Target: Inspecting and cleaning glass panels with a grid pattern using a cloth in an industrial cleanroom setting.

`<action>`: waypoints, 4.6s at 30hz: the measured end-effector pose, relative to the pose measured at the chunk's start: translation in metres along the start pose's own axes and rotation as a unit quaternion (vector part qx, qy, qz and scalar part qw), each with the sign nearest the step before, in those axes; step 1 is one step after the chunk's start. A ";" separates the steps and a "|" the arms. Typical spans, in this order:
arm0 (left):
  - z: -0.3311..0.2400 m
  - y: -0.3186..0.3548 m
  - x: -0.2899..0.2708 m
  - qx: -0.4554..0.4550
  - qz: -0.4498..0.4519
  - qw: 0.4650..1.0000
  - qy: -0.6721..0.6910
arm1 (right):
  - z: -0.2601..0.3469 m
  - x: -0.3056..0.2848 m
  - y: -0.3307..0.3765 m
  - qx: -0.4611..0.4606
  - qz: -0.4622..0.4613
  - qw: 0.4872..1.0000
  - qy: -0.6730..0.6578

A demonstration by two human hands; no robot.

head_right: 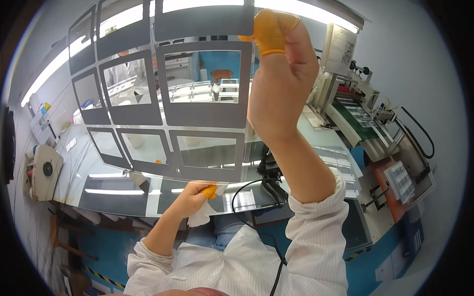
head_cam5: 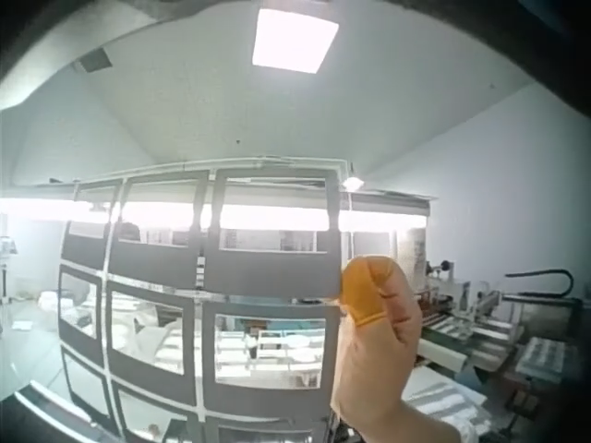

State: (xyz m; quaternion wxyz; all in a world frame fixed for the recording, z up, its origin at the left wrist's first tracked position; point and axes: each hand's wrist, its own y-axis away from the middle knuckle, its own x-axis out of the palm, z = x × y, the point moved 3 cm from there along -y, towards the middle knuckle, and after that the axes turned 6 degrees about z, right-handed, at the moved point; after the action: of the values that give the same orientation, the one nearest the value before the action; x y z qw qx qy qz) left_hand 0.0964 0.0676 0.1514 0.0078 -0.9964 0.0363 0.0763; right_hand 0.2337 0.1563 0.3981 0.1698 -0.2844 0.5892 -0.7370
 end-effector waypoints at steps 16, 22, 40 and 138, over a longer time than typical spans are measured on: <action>-0.038 0.036 -0.004 0.257 -0.366 0.821 -0.356 | -0.013 -0.022 0.002 0.005 -0.031 0.997 0.071; -0.033 0.024 -0.031 0.210 -0.452 0.758 -0.422 | -0.020 0.004 0.027 0.022 -0.037 0.996 0.082; -0.002 -0.055 -0.174 0.115 -0.237 0.958 0.116 | -0.069 -0.121 0.200 0.402 0.157 0.826 0.362; 0.089 0.158 -0.099 0.099 -0.404 0.880 0.230 | -0.060 0.019 0.239 0.124 0.470 0.815 0.316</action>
State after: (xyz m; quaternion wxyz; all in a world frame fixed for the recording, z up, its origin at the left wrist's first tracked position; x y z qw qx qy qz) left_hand -0.0267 -0.0811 0.0772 0.1278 -0.9083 -0.3608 -0.1689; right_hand 0.1611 0.1322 0.1631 0.3336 0.2995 0.5756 -0.6839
